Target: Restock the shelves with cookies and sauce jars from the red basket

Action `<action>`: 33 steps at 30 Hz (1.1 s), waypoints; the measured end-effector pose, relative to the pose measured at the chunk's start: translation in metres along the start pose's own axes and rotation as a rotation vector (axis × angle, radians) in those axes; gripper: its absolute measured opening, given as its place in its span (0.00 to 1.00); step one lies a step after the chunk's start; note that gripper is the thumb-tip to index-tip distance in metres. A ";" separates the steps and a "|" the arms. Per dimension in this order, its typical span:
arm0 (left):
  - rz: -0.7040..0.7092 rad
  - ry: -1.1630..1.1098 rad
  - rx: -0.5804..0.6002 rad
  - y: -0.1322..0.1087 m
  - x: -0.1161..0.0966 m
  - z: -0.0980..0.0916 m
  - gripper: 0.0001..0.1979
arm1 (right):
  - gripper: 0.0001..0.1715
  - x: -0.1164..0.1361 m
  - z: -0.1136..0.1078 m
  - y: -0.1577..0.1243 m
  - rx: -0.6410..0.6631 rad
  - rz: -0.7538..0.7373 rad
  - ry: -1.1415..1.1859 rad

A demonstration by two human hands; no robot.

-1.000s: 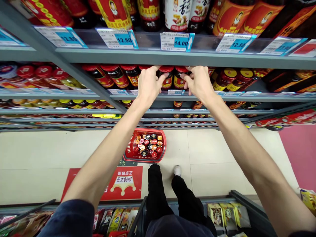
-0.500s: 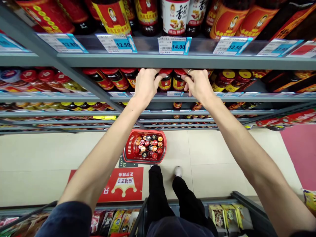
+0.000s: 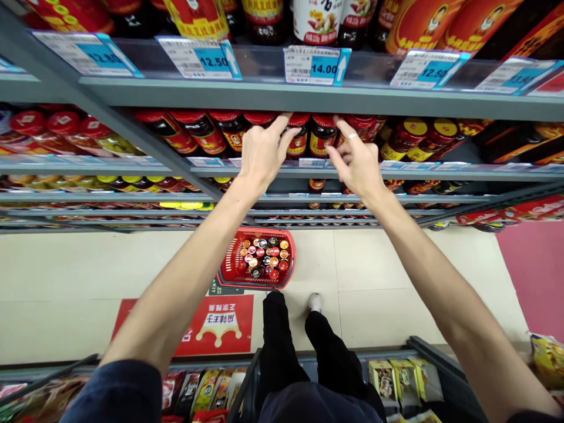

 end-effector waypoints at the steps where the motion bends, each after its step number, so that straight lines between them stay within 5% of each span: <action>1: -0.011 -0.058 -0.029 -0.009 0.001 0.007 0.20 | 0.31 -0.006 0.002 -0.009 -0.031 0.034 0.024; 8: -0.077 -0.275 0.009 -0.044 0.017 0.051 0.11 | 0.23 -0.046 0.022 -0.025 0.030 0.210 0.090; 23: -0.153 -0.437 0.001 -0.044 0.015 0.059 0.18 | 0.29 -0.040 0.030 -0.011 0.071 0.192 0.135; 33: -0.154 -0.439 0.006 -0.044 0.022 0.044 0.18 | 0.25 -0.033 0.038 -0.008 0.083 0.156 0.178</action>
Point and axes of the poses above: each hand's wrist, its own y-axis towards the middle knuckle, its own z-axis out of the palm, x = y × z, the point moved 3 cm from there along y, towards the middle knuckle, and after that the axes turned 7 degrees about z, right-handed, at the moved point
